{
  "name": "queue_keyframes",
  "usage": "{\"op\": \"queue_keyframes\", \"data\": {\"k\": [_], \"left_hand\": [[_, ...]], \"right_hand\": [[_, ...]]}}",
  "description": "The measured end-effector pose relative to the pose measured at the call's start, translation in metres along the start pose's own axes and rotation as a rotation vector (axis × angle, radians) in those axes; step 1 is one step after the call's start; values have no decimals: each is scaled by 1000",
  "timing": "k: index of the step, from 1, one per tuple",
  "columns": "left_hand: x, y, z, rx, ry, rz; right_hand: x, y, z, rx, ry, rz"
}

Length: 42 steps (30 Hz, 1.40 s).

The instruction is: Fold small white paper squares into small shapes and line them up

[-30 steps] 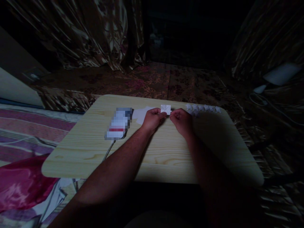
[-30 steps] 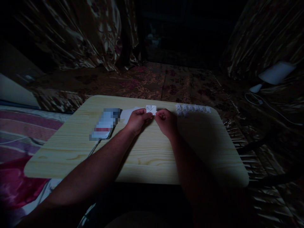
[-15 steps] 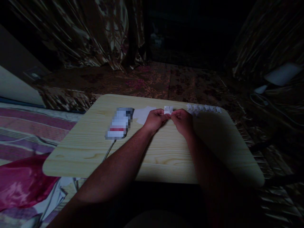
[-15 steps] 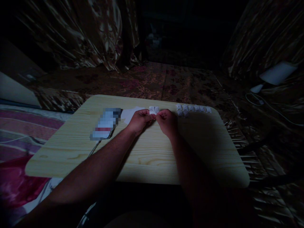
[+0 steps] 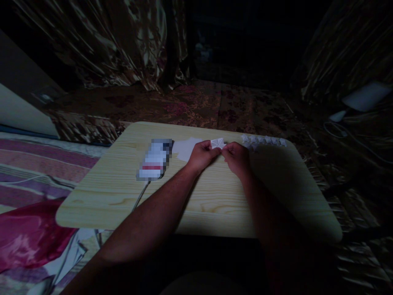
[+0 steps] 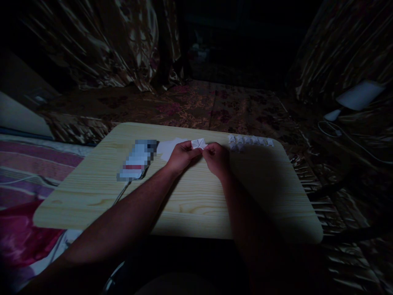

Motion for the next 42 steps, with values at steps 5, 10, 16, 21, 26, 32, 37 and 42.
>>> {"op": "queue_keyframes", "data": {"k": [5,10,16,21,26,32,37,42], "left_hand": [[1,-3,6,163,-21,-3],[0,-1,5,173,-7,26],[-1,1,1,137,19,65],[-2,2,1,135,28,80],[-1,5,1,84,6,108],[-1,6,-1,-7,-9,117],[-1,5,-3,-70,3,131],[-1,5,-4,-83,6,135]], "right_hand": [[0,-1,-2,-54,21,23],[0,1,0,-61,3,38],[0,5,3,-73,-21,34],[-2,5,1,-93,-36,35],[-4,8,2,-113,-61,90],[-4,10,3,-133,-80,207],[-4,9,3,-123,-99,251],[-5,11,4,-132,-107,268]]}}
Point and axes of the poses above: each hand's wrist, its own x-axis towards the middle knuckle, its own z-axis out of the back of the hand, y = z × x, the point moved 6 cm from there along x, towards the middle knuckle, and after that the axes turned 1 degree about -y, right-handed, at the moved point
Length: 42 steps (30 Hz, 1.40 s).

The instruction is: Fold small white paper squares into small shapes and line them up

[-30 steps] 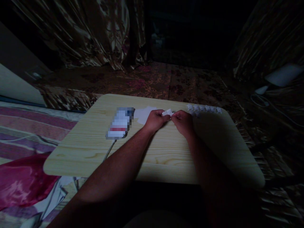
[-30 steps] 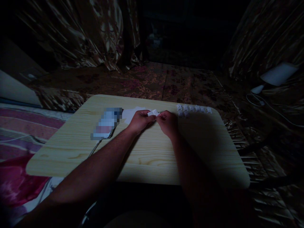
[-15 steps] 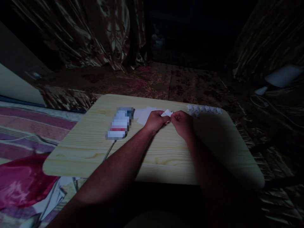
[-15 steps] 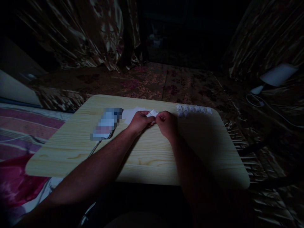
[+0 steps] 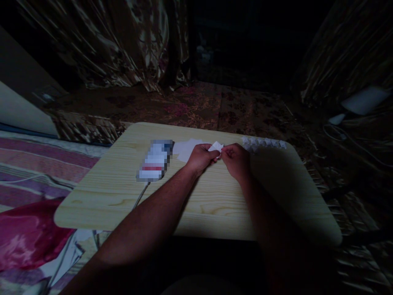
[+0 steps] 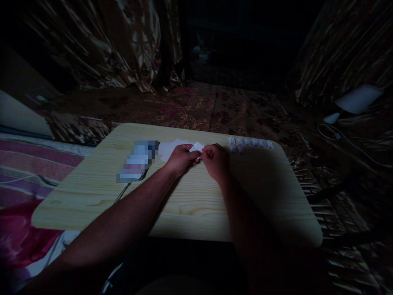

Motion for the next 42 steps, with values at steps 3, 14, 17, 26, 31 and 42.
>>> {"op": "queue_keyframes", "data": {"k": [3,14,17,26,31,42], "left_hand": [[-1,0,0,8,5,7],[-3,-5,-3,-85,22,38],[-4,-5,-4,-128,39,60],[-4,-4,-7,-202,75,103],[-3,-1,-7,-213,101,108],[-4,-2,-7,-190,54,158]], "right_hand": [[0,2,1,3,-4,20],[0,9,1,-52,71,60],[-1,7,-2,-18,111,12],[0,13,3,25,130,77],[1,14,4,3,149,68],[1,14,4,-22,156,89]]}}
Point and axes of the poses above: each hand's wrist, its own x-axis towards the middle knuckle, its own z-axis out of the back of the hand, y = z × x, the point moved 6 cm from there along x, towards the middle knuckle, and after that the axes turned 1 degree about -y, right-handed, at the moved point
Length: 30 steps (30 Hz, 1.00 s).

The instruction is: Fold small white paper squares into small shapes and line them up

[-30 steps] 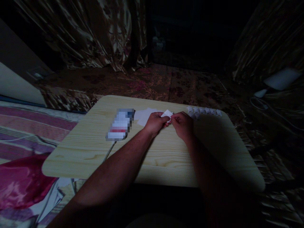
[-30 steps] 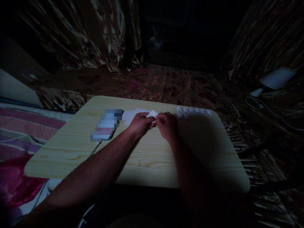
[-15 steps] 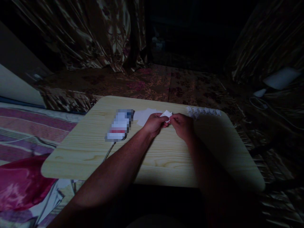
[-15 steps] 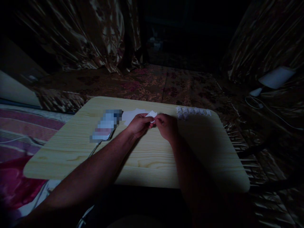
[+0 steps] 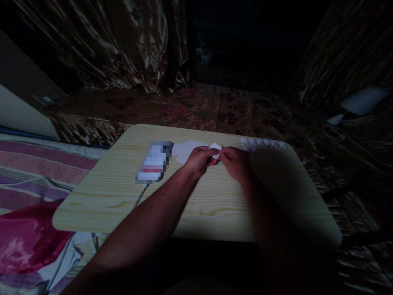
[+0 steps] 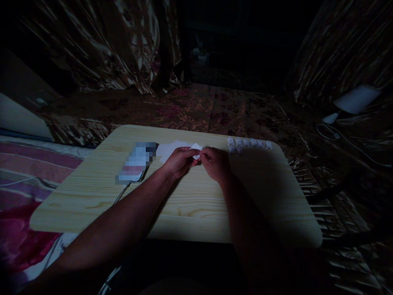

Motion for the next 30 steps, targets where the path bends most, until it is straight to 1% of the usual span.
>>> {"op": "queue_keyframes", "data": {"k": [8,11,15,17,20,25,30], "left_hand": [[-1,0,1,8,-32,20],[-1,-1,3,8,-58,31],[-1,-2,5,6,-68,24],[0,-1,5,5,-77,15],[0,0,6,13,-89,10],[2,1,6,15,-92,-1],[3,2,6,28,-78,-16]], "right_hand": [[-1,-1,-3,96,-2,-30],[-2,-6,-7,210,6,-127],[-2,-15,-8,391,-39,-327],[-2,-19,-8,438,-43,-414],[-1,-21,-9,459,-4,-509],[-2,-22,-14,542,37,-579],[-3,-24,-18,555,64,-584]]}}
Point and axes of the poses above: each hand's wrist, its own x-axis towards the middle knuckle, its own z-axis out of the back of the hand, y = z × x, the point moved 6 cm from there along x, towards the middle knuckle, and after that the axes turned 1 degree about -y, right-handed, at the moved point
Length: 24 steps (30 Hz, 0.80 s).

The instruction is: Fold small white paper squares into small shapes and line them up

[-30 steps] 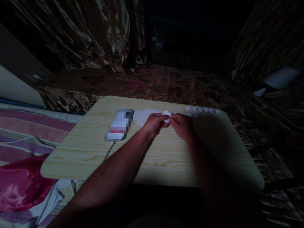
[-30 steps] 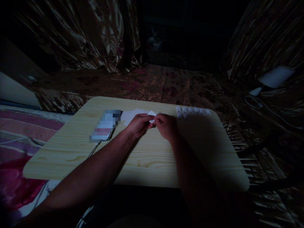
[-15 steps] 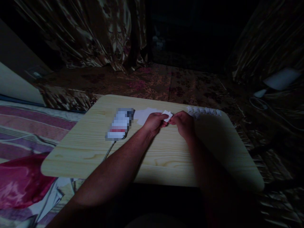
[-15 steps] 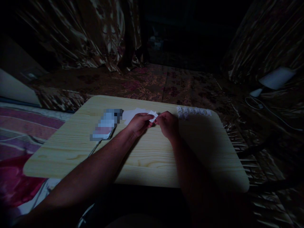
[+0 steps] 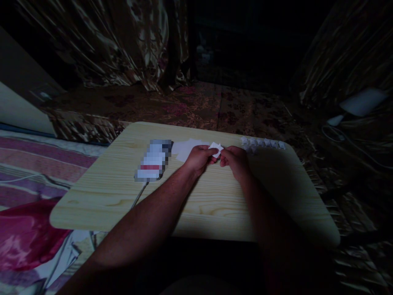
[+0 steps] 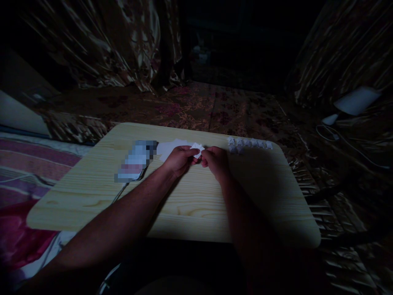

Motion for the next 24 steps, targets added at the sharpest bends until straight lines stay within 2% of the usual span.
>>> {"op": "queue_keyframes", "data": {"k": [13,24], "left_hand": [[-2,-2,-2,19,2,-27],[-2,-4,-3,30,4,-85]], "right_hand": [[-3,10,-1,-158,22,79],[-1,6,-2,-213,7,159]]}}
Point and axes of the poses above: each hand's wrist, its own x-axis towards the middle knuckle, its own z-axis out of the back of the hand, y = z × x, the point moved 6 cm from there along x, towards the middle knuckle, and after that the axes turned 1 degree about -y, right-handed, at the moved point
